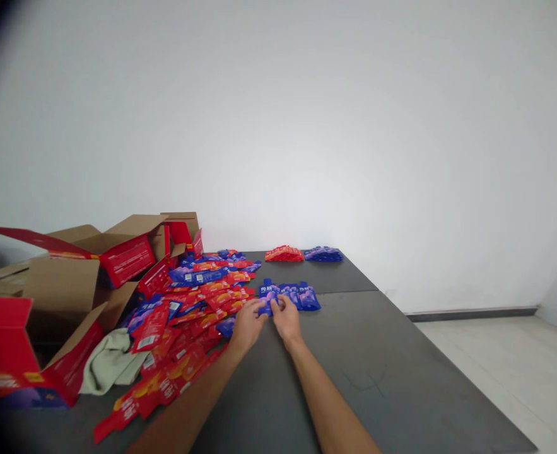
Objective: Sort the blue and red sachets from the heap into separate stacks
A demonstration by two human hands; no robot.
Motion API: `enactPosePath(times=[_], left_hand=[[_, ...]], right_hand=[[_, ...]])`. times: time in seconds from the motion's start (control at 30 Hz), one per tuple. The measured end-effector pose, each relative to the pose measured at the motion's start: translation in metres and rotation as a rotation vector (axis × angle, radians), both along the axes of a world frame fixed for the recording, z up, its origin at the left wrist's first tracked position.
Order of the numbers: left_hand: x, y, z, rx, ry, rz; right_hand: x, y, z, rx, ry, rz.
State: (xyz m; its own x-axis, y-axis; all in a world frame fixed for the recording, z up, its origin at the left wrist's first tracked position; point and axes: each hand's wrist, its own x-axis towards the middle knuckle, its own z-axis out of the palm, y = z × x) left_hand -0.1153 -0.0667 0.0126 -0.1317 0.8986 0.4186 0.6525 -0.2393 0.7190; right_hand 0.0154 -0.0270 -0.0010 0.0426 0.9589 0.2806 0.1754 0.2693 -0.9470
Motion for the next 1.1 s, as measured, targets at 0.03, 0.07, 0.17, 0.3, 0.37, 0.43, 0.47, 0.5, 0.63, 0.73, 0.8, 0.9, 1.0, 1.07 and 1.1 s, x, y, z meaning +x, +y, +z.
enactPosePath(times=[0.03,0.07,0.17,0.3,0.37,0.43,0.47,0.5,0.63,0.73,0.8,0.9,1.0,1.07,1.1], left_hand=[[0.006,0.006,-0.001,-0.017,-0.010,-0.006],[0.013,0.012,-0.002,-0.032,-0.014,-0.015],[0.032,0.030,-0.003,-0.055,-0.001,-0.045],[0.057,0.052,-0.007,-0.054,0.086,-0.087],[0.069,0.061,-0.012,-0.053,0.150,-0.092],[0.079,0.068,-0.018,-0.061,0.224,-0.080],[0.083,0.071,-0.021,-0.069,0.261,-0.069],[0.087,0.074,-0.024,-0.078,0.295,-0.055],[0.098,0.080,-0.032,-0.105,0.393,-0.011],[0.102,0.081,-0.036,-0.087,0.452,-0.009],[0.103,0.081,-0.039,-0.075,0.475,-0.003],[0.104,0.080,-0.042,-0.068,0.484,0.001],[0.104,0.079,-0.044,-0.055,0.494,-0.017],[0.105,0.079,-0.044,-0.054,0.497,-0.021],[0.105,0.079,-0.044,-0.056,0.497,-0.020]], right_hand=[[0.009,0.003,-0.001,0.009,-0.075,0.010],[0.018,0.005,-0.002,0.020,-0.170,0.011],[0.044,0.011,-0.005,0.067,-0.487,-0.030],[0.075,0.018,-0.005,0.118,-0.761,-0.065],[0.087,0.023,-0.005,0.128,-0.837,-0.065],[0.096,0.030,-0.007,0.125,-0.897,-0.067],[0.100,0.033,-0.008,0.121,-0.920,-0.070],[0.103,0.037,-0.010,0.117,-0.939,-0.071],[0.108,0.048,-0.022,0.078,-0.989,-0.055],[0.109,0.054,-0.031,0.040,-0.997,-0.040],[0.109,0.057,-0.036,0.028,-0.989,-0.035],[0.110,0.060,-0.042,0.015,-0.983,-0.027],[0.110,0.061,-0.044,0.017,-0.984,-0.018],[0.109,0.061,-0.045,0.013,-0.984,-0.013],[0.109,0.061,-0.045,0.010,-0.985,-0.011]])
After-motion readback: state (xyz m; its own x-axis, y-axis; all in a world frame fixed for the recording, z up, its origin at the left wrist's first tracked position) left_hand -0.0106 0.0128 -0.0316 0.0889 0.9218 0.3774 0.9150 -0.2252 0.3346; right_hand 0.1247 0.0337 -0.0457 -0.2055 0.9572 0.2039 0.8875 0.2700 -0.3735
